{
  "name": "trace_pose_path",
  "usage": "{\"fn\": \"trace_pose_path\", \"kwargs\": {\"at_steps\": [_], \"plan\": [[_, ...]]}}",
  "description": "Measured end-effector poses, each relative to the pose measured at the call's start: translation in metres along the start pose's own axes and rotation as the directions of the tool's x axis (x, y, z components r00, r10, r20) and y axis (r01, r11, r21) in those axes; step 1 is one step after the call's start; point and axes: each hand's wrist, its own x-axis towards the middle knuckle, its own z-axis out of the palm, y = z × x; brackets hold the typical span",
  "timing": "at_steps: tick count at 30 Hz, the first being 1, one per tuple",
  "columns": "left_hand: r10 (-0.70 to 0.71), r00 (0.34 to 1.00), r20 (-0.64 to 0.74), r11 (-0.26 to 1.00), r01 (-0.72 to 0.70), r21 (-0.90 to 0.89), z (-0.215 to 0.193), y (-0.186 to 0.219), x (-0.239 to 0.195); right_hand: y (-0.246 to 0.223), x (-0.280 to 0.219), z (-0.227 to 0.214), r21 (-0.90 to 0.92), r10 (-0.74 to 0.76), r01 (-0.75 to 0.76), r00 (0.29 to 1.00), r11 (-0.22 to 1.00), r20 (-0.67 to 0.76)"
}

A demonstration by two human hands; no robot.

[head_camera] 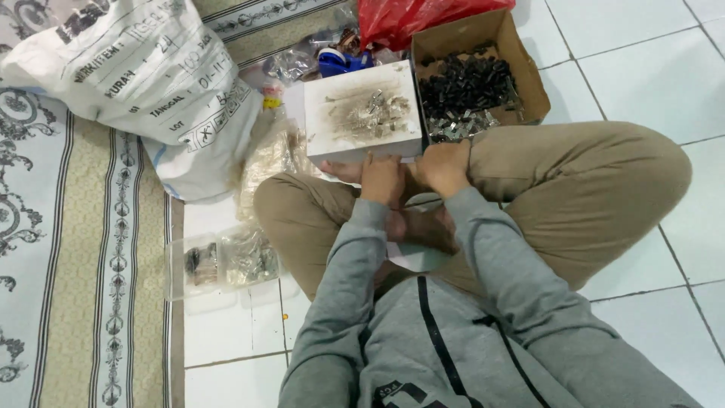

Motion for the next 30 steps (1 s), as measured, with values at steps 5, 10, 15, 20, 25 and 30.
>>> {"fn": "trace_pose_path", "kwargs": {"at_steps": [5,10,15,20,25,30], "plan": [[-0.486,0.863,0.137,0.866,0.454,0.212,-0.059,0.09,-0.042,0.003,-0.025,0.048,0.076,-0.005,-0.012,0.976,0.997,0.218],[-0.753,0.525,0.397,0.613,0.779,0.134,-0.023,0.069,-0.048,-0.001,-0.012,0.088,0.12,-0.141,0.103,0.918,0.987,0.371],[-0.407,0.766,0.497,0.909,0.391,0.142,0.048,0.004,-0.035,0.047,0.01,-0.009,0.558,-0.337,0.086,0.868,0.826,0.366],[-0.113,0.927,0.358,0.941,0.215,-0.261,-0.059,0.054,0.032,0.17,0.126,0.034,0.46,-0.029,-0.088,0.97,0.884,0.241],[0.075,0.971,0.228,0.936,0.011,-0.352,0.0,0.059,0.143,0.238,0.196,0.125,0.467,0.148,-0.207,0.976,0.86,0.16],[0.13,0.949,0.288,0.968,-0.059,-0.242,0.091,0.058,0.214,0.19,0.18,0.082,0.565,0.139,-0.352,0.913,0.746,0.384]]}}
